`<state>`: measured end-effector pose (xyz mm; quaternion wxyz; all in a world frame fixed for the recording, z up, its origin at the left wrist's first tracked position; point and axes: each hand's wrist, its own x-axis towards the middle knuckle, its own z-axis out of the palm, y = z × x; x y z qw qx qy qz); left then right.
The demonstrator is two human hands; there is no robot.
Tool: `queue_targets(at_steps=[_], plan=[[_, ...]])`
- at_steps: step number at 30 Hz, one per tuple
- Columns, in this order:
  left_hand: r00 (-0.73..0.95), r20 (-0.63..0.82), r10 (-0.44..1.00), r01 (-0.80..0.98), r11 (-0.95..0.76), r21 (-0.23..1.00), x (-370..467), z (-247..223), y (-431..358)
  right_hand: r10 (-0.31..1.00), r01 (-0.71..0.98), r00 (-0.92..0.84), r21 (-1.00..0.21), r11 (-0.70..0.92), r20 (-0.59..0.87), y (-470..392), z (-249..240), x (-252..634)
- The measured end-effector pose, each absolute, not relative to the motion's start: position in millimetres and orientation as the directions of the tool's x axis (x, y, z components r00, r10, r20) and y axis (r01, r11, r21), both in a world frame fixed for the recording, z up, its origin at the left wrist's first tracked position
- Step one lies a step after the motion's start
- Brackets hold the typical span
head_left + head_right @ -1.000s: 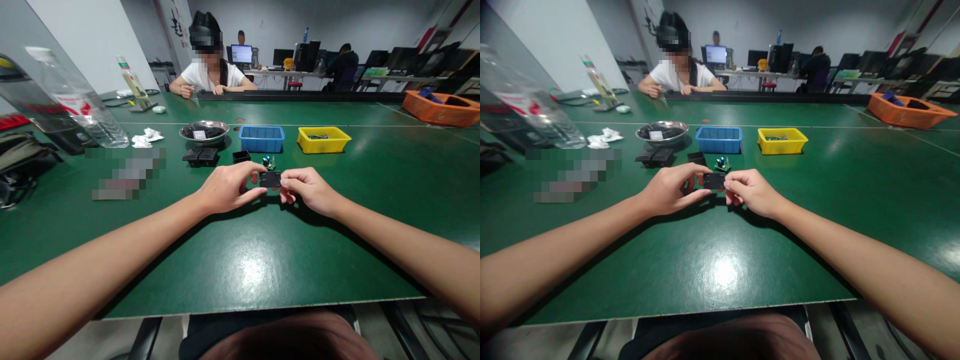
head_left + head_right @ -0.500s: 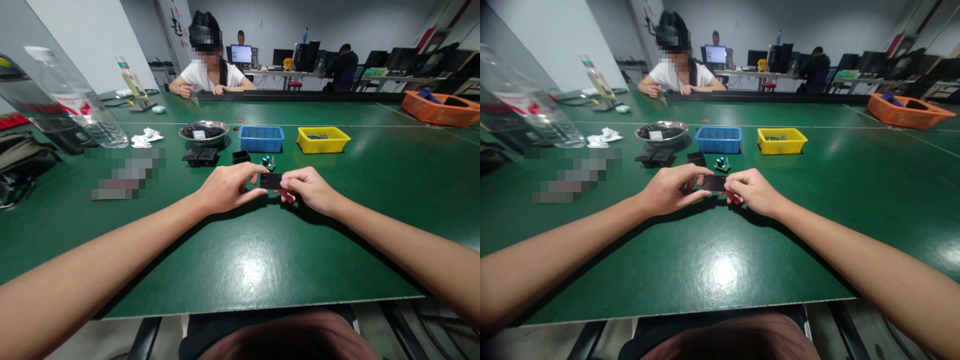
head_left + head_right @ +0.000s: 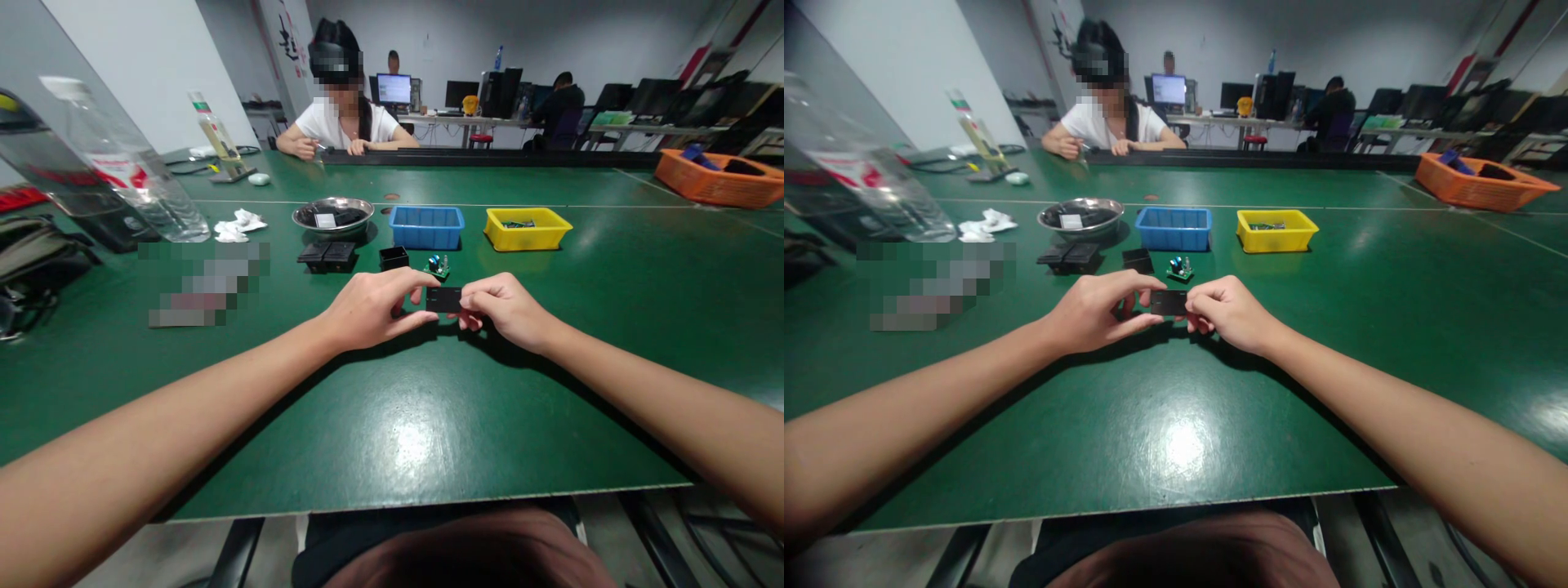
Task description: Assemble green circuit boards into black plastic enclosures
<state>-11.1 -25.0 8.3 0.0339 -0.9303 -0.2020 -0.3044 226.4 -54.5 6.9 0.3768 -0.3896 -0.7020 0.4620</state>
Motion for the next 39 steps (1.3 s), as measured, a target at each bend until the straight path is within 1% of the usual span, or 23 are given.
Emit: queue_targets(at_steps=[9,21,29,39], plan=[[0.734,0.594,0.331,0.381,-0.924,0.044,-11.2,7.5,-23.9,0.895,0.211,-0.417,-0.942,0.263,0.157,-53.6,6.1,227.3],[0.736,0.570,0.364,0.399,-0.914,0.069,-11.3,8.2,-24.9,0.897,0.206,-0.419,-0.947,0.245,0.141,-53.5,7.1,227.2],[0.736,0.558,0.382,0.409,-0.909,0.082,-10.9,9.2,-25.6,0.895,0.166,-0.426,-0.961,0.223,0.135,-54.4,6.9,226.3],[0.724,0.574,0.382,0.397,-0.912,0.105,-10.7,10.1,-24.7,0.878,0.111,-0.449,-0.964,0.240,0.167,-55.7,6.1,227.2]])
